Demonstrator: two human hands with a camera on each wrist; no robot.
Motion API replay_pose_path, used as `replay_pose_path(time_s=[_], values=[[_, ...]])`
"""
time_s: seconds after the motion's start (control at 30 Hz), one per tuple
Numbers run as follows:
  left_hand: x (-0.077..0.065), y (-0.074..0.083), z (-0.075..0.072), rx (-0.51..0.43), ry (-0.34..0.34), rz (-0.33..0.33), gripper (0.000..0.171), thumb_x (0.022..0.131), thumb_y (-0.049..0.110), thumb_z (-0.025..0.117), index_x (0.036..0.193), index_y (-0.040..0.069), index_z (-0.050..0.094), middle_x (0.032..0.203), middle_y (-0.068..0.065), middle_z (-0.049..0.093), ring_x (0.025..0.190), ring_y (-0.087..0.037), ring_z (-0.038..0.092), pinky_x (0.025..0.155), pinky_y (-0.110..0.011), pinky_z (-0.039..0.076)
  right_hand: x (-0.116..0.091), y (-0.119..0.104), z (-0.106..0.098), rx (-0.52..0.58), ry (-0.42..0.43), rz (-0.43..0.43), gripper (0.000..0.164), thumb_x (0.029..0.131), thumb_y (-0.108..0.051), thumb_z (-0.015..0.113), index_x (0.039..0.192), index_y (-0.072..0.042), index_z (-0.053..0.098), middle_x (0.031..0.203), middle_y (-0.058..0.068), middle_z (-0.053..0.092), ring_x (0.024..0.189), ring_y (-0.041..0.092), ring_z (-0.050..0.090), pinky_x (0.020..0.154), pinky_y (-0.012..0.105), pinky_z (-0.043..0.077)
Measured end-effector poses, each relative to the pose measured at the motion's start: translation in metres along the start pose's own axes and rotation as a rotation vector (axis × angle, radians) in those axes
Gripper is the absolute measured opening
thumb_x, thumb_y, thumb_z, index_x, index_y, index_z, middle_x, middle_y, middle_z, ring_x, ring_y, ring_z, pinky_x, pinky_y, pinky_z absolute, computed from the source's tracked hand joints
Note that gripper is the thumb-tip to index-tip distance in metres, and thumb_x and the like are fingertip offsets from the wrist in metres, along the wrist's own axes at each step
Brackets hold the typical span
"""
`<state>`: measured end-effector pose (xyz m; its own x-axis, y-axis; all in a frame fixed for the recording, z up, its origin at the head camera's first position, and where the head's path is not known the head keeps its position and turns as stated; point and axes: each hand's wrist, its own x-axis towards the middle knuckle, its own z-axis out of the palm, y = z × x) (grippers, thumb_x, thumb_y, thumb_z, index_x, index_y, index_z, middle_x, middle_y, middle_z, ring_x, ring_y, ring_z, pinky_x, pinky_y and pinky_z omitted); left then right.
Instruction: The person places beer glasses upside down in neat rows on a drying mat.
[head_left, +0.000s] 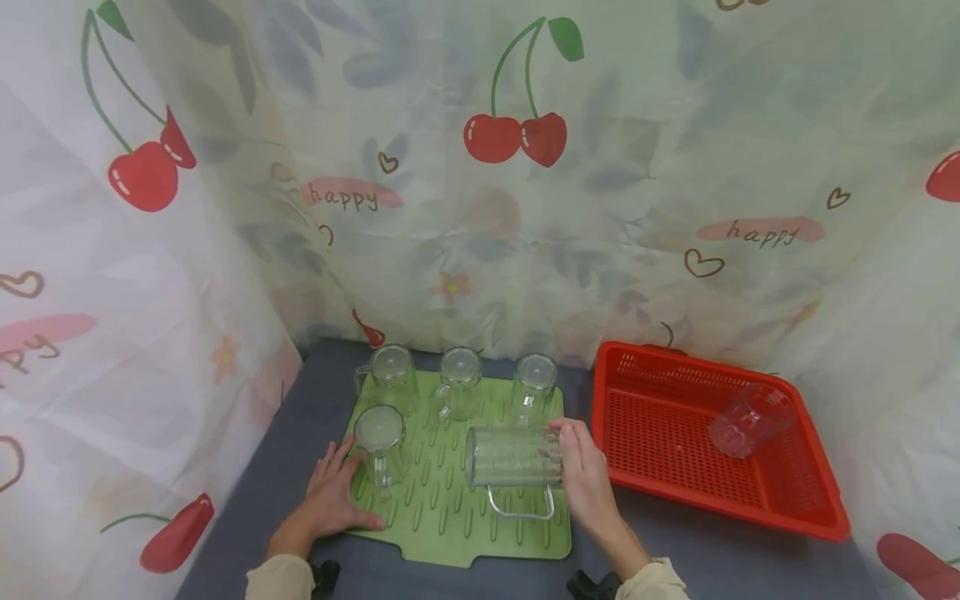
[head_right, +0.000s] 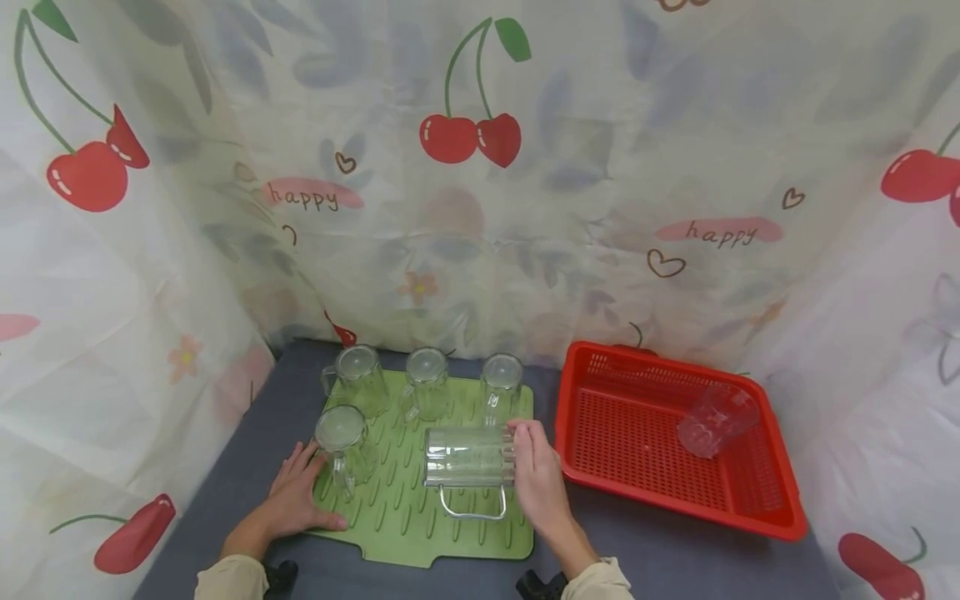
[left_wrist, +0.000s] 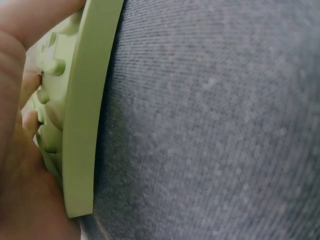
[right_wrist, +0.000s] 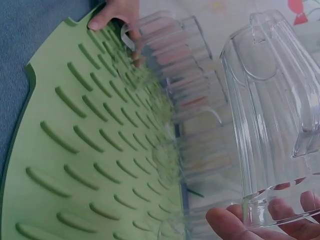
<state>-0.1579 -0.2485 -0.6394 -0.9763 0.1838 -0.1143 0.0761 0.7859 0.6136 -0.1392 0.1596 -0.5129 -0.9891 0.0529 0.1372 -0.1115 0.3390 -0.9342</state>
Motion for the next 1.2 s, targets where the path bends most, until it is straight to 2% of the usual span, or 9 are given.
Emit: replay_pose_path(time_s=[0.17, 0.27, 0.5, 0.6, 0.67, 0.83, 1.03, 1.2], values=[[-0.002, 0.004, -0.003, -0.012, -0.001, 0.023, 0.129, 0.052, 0.07, 0.091, 0.151, 0.001, 0.044, 0.17, -0.023, 0.012, 0.154, -0.057, 0.002, 0.118, -0.078, 0.005, 0.001, 0.002, 0.007, 0.009, -0.002, -0.035, 0.037, 0.113, -0.028, 0.035, 0.127, -0.003, 0.058, 0.122, 0.022, 0.069, 0.1, 0.035, 0.074, 0.07, 0.027, 0.06], [-0.004, 0.01, -0.006, -0.007, -0.002, 0.022, 0.128, 0.054, 0.065, 0.093, 0.151, -0.001, 0.043, 0.169, -0.026, 0.012, 0.152, -0.059, 0.002, 0.117, -0.079, 0.006, 0.002, 0.004, 0.009, 0.007, 0.004, -0.034, 0.036, 0.113, -0.029, 0.036, 0.127, -0.004, 0.059, 0.121, 0.021, 0.07, 0.101, 0.032, 0.073, 0.071, 0.027, 0.059], [-0.01, 0.022, -0.014, 0.009, -0.007, -0.046, 0.142, 0.057, 0.06, 0.095, 0.161, -0.002, 0.019, 0.169, -0.027, 0.009, 0.153, -0.058, 0.0, 0.121, -0.075, 0.005, 0.003, 0.011, 0.015, -0.004, 0.015, 0.01, 0.038, 0.113, -0.033, 0.036, 0.128, -0.008, 0.06, 0.124, 0.016, 0.07, 0.101, 0.029, 0.074, 0.073, 0.027, 0.059], [-0.014, 0.028, -0.019, -0.01, 0.019, -0.046, 0.145, 0.058, 0.056, 0.096, 0.162, -0.002, 0.014, 0.169, -0.028, 0.01, 0.153, -0.059, 0.0, 0.121, -0.075, 0.005, 0.003, 0.014, 0.016, -0.008, 0.01, 0.016, 0.037, 0.113, -0.033, 0.036, 0.128, -0.008, 0.059, 0.126, 0.018, 0.069, 0.103, 0.031, 0.074, 0.074, 0.026, 0.059], [-0.017, 0.034, -0.024, -0.027, 0.053, -0.028, 0.145, 0.057, 0.052, 0.097, 0.162, -0.001, 0.013, 0.169, -0.029, 0.011, 0.152, -0.06, 0.002, 0.119, -0.076, 0.007, 0.002, 0.015, 0.016, -0.007, 0.009, 0.018, 0.037, 0.113, -0.032, 0.036, 0.129, -0.008, 0.059, 0.127, 0.019, 0.069, 0.103, 0.032, 0.074, 0.074, 0.027, 0.059], [-0.026, 0.051, -0.047, -0.077, 0.116, 0.007, 0.144, 0.058, 0.044, 0.099, 0.165, 0.008, 0.009, 0.17, -0.026, 0.01, 0.151, -0.062, 0.0, 0.114, -0.082, 0.007, 0.002, 0.018, 0.016, -0.012, 0.013, 0.033, 0.037, 0.113, -0.033, 0.036, 0.129, -0.009, 0.059, 0.127, 0.016, 0.07, 0.104, 0.031, 0.074, 0.075, 0.026, 0.058], [-0.035, 0.071, -0.072, -0.055, 0.156, 0.089, 0.143, 0.058, 0.046, 0.098, 0.165, 0.01, 0.011, 0.168, -0.027, 0.015, 0.149, -0.064, 0.003, 0.11, -0.084, 0.01, 0.003, 0.021, 0.02, -0.04, 0.011, 0.052, 0.039, 0.113, -0.035, 0.035, 0.129, -0.01, 0.06, 0.12, 0.016, 0.072, 0.101, 0.028, 0.074, 0.074, 0.027, 0.057], [-0.038, 0.087, -0.082, -0.059, 0.209, 0.142, 0.14, 0.059, 0.05, 0.097, 0.166, 0.02, 0.012, 0.169, -0.022, 0.017, 0.152, -0.06, 0.003, 0.111, -0.083, 0.012, 0.002, 0.024, 0.024, -0.025, -0.014, 0.086, 0.046, 0.112, -0.042, 0.031, 0.131, -0.01, 0.059, 0.115, 0.017, 0.073, 0.102, 0.028, 0.072, 0.075, 0.03, 0.058]])
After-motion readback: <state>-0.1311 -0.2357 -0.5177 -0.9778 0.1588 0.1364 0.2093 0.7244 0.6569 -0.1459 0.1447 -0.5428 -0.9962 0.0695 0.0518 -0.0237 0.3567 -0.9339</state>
